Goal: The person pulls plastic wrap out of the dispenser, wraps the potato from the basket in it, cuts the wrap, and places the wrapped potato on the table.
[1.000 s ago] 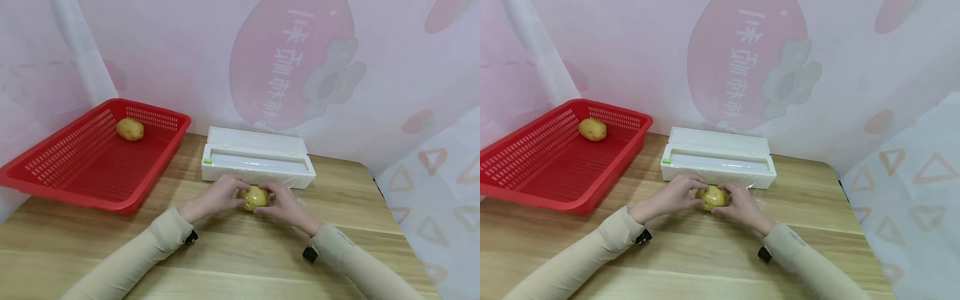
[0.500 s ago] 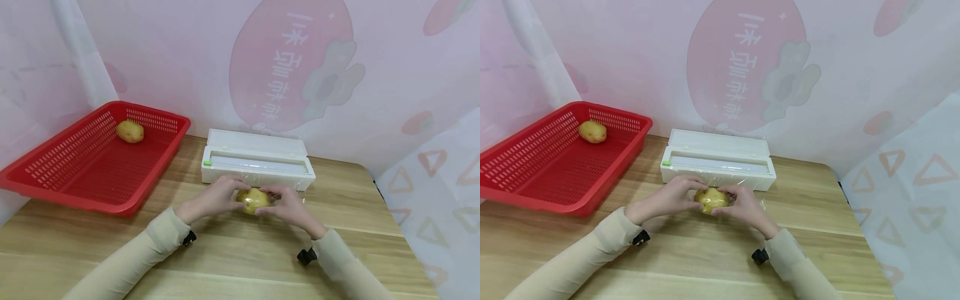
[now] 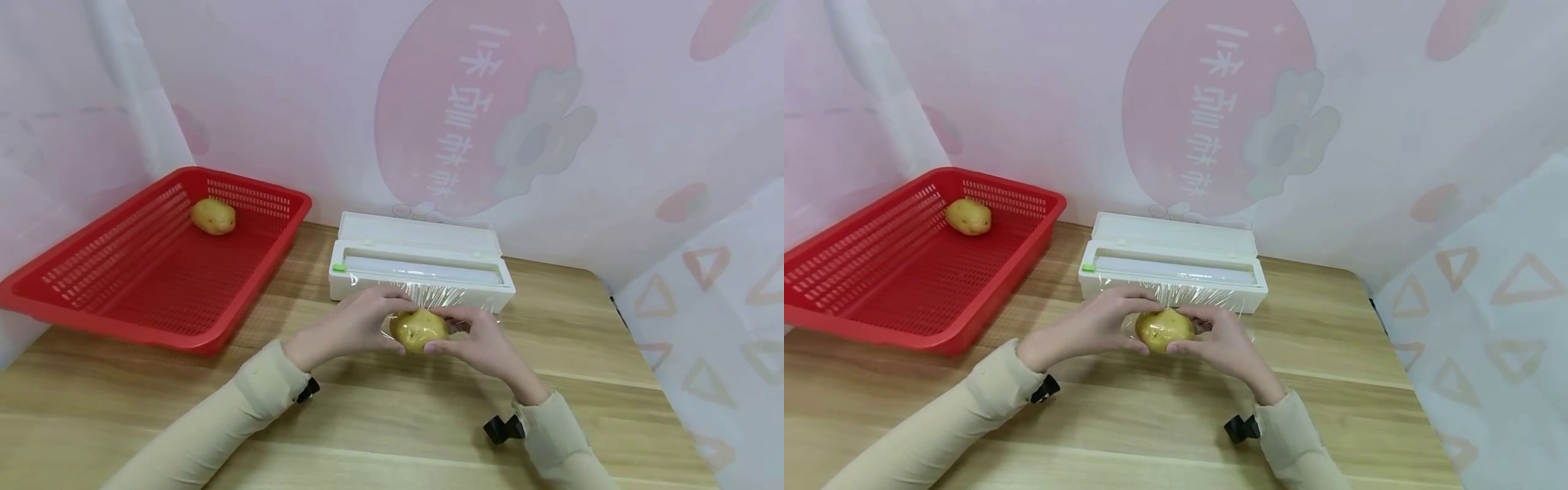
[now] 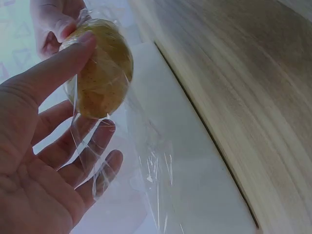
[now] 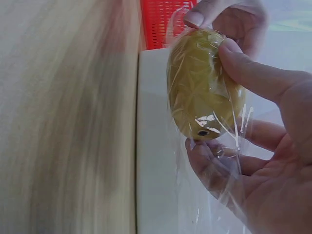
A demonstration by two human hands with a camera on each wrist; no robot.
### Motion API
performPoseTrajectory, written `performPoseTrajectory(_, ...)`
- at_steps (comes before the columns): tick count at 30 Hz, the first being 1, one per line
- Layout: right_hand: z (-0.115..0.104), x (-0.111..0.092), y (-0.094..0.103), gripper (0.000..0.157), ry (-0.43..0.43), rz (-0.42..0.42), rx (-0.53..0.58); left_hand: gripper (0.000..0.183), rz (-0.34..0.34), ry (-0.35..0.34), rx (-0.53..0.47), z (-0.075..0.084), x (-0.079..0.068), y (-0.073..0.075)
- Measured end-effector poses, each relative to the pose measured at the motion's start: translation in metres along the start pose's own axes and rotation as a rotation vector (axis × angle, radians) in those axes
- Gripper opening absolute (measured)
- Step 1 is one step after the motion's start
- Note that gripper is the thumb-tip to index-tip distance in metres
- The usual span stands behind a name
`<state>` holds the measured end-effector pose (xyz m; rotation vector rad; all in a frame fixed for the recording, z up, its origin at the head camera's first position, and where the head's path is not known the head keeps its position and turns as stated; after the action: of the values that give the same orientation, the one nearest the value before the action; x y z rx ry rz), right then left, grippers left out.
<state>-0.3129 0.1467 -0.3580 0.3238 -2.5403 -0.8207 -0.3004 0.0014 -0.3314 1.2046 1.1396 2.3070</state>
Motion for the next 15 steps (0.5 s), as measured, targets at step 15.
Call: performPoseTrajectory(15,-0.012,0.000,-0.005,0.055,0.062,-0.022,0.051,0.066,-0.039,0.018,-0.030,0.002,-0.001,-0.002)
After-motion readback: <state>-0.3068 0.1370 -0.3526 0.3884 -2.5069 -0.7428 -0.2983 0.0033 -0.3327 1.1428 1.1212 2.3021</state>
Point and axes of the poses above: each hand's wrist, its own x-axis towards the middle knuckle, its own y-axis out of the back of the hand, z = x × y, the point moved 9 cm from there along x, towards the middle knuckle, and after that the axes turned 11 degrees about z, right-handed, at the moved point
